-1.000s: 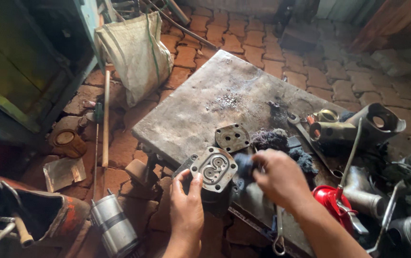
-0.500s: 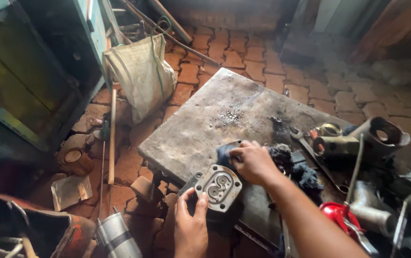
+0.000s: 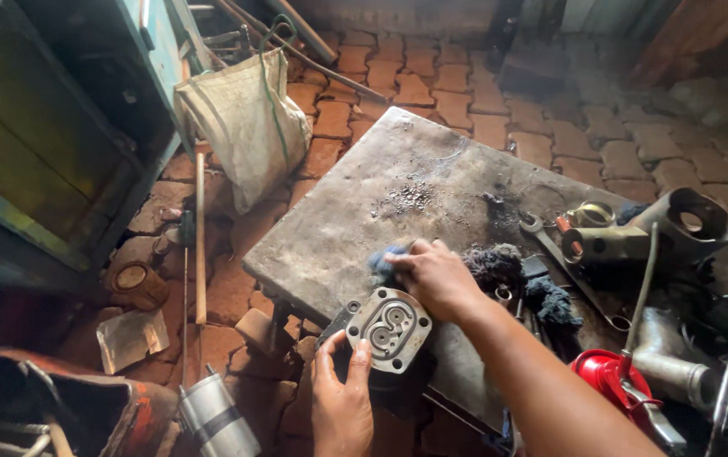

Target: The person disassembles and services a small single-cylinder engine head block, removing internal valves, cleaning parts with a cloth, and reassembling components on a metal workbench.

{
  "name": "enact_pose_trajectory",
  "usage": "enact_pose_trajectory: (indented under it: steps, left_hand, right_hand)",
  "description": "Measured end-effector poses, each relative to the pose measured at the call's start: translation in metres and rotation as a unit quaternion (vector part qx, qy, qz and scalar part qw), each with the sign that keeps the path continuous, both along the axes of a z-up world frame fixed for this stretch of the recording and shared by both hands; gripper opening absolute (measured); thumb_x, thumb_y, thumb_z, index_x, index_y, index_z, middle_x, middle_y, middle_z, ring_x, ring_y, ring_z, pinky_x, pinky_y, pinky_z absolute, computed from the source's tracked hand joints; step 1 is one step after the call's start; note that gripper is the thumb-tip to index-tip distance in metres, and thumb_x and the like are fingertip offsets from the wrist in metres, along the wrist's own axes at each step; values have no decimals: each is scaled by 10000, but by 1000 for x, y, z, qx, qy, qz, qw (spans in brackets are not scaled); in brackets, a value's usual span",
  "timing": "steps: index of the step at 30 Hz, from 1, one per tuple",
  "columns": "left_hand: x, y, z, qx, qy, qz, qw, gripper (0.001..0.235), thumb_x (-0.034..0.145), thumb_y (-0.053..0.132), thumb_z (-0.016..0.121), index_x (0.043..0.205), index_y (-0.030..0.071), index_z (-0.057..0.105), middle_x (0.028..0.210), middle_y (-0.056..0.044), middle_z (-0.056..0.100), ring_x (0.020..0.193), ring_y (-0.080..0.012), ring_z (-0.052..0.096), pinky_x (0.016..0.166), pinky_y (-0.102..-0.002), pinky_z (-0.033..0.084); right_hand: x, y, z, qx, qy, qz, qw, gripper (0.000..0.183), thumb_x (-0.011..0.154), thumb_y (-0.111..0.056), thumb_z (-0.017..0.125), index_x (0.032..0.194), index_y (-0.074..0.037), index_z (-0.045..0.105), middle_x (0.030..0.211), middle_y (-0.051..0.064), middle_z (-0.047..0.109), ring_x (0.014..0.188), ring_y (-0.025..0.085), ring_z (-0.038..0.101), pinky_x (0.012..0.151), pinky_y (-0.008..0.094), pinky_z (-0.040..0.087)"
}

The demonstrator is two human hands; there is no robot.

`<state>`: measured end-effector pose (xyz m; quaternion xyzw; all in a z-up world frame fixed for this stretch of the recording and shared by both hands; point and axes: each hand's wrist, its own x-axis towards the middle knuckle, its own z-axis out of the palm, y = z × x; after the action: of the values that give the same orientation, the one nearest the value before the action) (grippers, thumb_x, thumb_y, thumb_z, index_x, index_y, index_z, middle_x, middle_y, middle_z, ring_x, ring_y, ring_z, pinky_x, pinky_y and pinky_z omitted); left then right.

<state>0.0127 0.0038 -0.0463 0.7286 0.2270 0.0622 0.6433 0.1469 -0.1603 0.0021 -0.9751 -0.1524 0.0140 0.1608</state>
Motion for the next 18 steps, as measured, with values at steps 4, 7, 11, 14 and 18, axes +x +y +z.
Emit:
enact_pose_trajectory:
  steps: [4,7,11,14,18]
  left_hand:
    - [0,1,5,-8,-5,-5,1000,450,882,345,717,1226,61,651,1183,-98,703,1113,-197,663,978,-334,487]
    - [-2,3,8,-14,22,-13,1000,444,889,351,705,1232,74,648,1179,-92,690,1099,-192,662,970,-337,488]
    - [-3,3,14,-21,0,-17,1000,424,894,339,699,1217,67,655,1158,-86,692,1090,-184,661,966,-336,489]
    - [-4,2,14,-20,-4,-19,1000,425,900,334,693,1225,64,644,1156,-83,681,1085,-182,651,965,-335,483]
    - [-5,3,9,-6,-1,-20,1000,434,909,342,692,1237,63,636,1170,-92,662,1080,-194,641,966,-335,477]
  right_hand:
    - [4,-24,15,34,129,57,989,286,857,-220,713,1127,-245,805,1109,78,728,1068,264,676,960,377,537]
    - [-2,-36,29,6,88,-49,995,275,894,-199,669,1120,-254,815,1174,47,726,1081,233,691,977,370,541]
    - [-16,-27,37,-33,81,-101,991,371,916,-352,694,1275,-267,726,1263,73,652,1200,249,604,1029,382,486]
    - [-27,-17,29,-92,43,-5,995,732,886,-516,786,1452,-119,545,1421,183,500,1293,387,470,981,461,406]
    - [-33,-22,19,-94,-48,49,993,707,737,-360,849,1333,-68,606,1378,201,531,1242,417,500,990,507,426]
